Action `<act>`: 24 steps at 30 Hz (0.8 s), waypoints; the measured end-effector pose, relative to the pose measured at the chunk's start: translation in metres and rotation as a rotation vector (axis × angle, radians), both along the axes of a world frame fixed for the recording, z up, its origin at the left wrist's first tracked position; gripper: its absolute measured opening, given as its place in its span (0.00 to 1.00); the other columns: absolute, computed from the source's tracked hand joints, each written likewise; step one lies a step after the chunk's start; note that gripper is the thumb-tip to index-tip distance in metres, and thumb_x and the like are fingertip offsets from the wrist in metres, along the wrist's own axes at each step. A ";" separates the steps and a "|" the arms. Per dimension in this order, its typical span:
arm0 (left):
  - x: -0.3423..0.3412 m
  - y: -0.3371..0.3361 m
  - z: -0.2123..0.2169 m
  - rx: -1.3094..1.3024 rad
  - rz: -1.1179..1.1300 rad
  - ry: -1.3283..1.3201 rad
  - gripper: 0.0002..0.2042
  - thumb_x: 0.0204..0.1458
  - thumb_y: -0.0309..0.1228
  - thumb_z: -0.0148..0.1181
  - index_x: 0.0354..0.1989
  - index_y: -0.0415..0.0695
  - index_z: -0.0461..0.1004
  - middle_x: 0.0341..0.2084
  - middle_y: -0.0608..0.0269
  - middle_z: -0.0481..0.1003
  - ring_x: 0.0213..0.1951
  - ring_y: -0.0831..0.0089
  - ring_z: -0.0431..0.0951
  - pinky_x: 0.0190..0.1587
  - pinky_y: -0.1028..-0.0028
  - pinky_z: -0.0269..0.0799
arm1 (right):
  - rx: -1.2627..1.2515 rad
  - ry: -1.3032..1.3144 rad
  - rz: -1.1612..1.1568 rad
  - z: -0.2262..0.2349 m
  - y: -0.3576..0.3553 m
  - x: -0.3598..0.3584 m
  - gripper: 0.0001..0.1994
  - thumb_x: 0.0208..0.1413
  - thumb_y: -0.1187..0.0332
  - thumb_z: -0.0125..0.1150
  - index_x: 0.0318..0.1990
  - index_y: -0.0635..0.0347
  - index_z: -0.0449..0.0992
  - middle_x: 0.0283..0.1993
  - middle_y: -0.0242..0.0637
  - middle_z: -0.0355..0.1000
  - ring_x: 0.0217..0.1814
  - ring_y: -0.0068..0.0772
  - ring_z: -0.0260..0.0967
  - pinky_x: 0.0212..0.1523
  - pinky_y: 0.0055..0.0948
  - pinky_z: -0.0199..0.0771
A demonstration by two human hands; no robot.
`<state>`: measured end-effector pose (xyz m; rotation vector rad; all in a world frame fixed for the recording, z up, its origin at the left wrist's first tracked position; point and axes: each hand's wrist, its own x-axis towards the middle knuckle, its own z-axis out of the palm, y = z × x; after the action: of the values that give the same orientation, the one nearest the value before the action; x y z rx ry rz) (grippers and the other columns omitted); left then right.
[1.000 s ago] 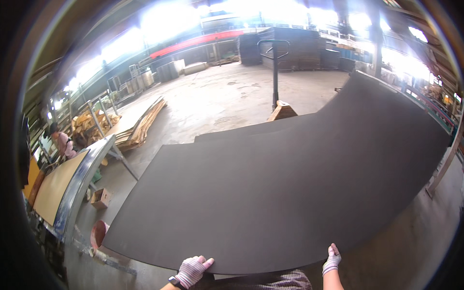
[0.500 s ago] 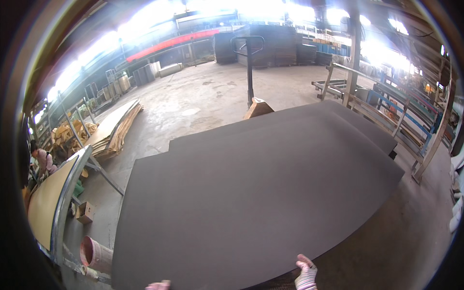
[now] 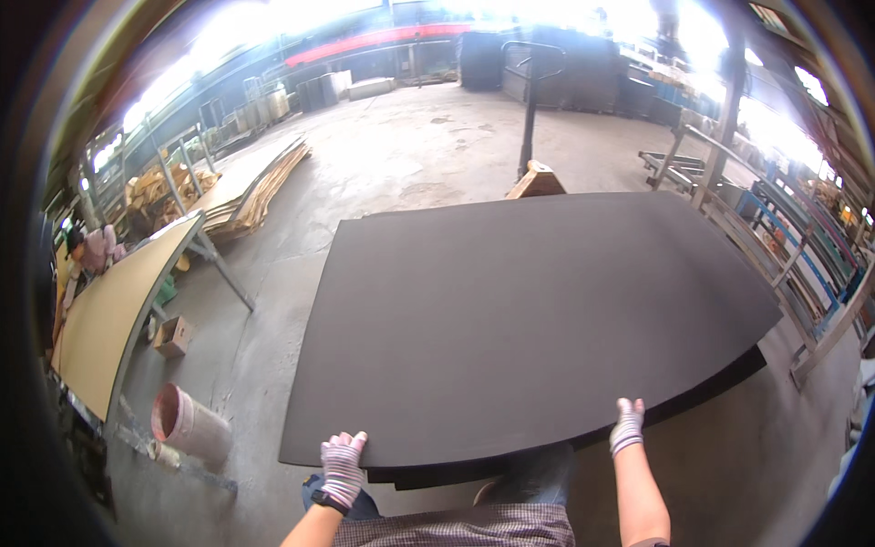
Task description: Moving large cardboard and foam-like sheets between industrial tables and pallet stacks.
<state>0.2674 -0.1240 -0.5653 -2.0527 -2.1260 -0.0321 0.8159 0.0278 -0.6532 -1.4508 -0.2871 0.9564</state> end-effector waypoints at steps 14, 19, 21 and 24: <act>-0.191 -0.169 -0.086 0.517 0.793 -2.082 0.30 0.52 0.63 0.46 0.42 0.46 0.74 0.34 0.66 0.73 0.36 0.70 0.70 0.40 0.63 0.68 | -0.185 -1.291 0.221 -0.037 -0.103 -0.090 0.21 0.40 0.66 0.67 0.44 0.58 0.72 0.48 0.45 0.68 0.51 0.47 0.66 0.54 0.39 0.66; -0.355 -0.277 -0.014 1.505 0.780 -2.269 0.40 0.40 0.66 0.57 0.52 0.42 0.69 0.51 0.57 0.71 0.52 0.59 0.69 0.53 0.60 0.66 | -0.191 -1.090 0.098 -0.047 -0.116 -0.078 0.14 0.42 0.72 0.63 0.40 0.60 0.74 0.43 0.43 0.69 0.44 0.40 0.69 0.48 0.32 0.71; -0.402 -0.271 0.045 1.513 0.766 -2.048 0.41 0.39 0.66 0.58 0.52 0.43 0.69 0.50 0.57 0.71 0.52 0.60 0.69 0.52 0.61 0.67 | -0.283 -1.026 0.062 -0.033 -0.126 -0.086 0.12 0.42 0.74 0.62 0.38 0.60 0.75 0.41 0.42 0.69 0.40 0.35 0.70 0.43 0.29 0.73; -0.454 -0.232 0.068 1.383 0.668 -1.887 0.38 0.38 0.61 0.65 0.46 0.36 0.72 0.43 0.52 0.74 0.45 0.60 0.72 0.48 0.62 0.69 | -0.285 -1.057 0.022 -0.025 -0.141 -0.074 0.11 0.42 0.75 0.61 0.37 0.59 0.76 0.36 0.40 0.71 0.34 0.33 0.71 0.41 0.28 0.74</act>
<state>-0.1868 -0.3557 -0.4978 0.0067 -1.6615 -2.9395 0.7415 -0.1128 -0.6783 -2.1289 -0.9590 0.1579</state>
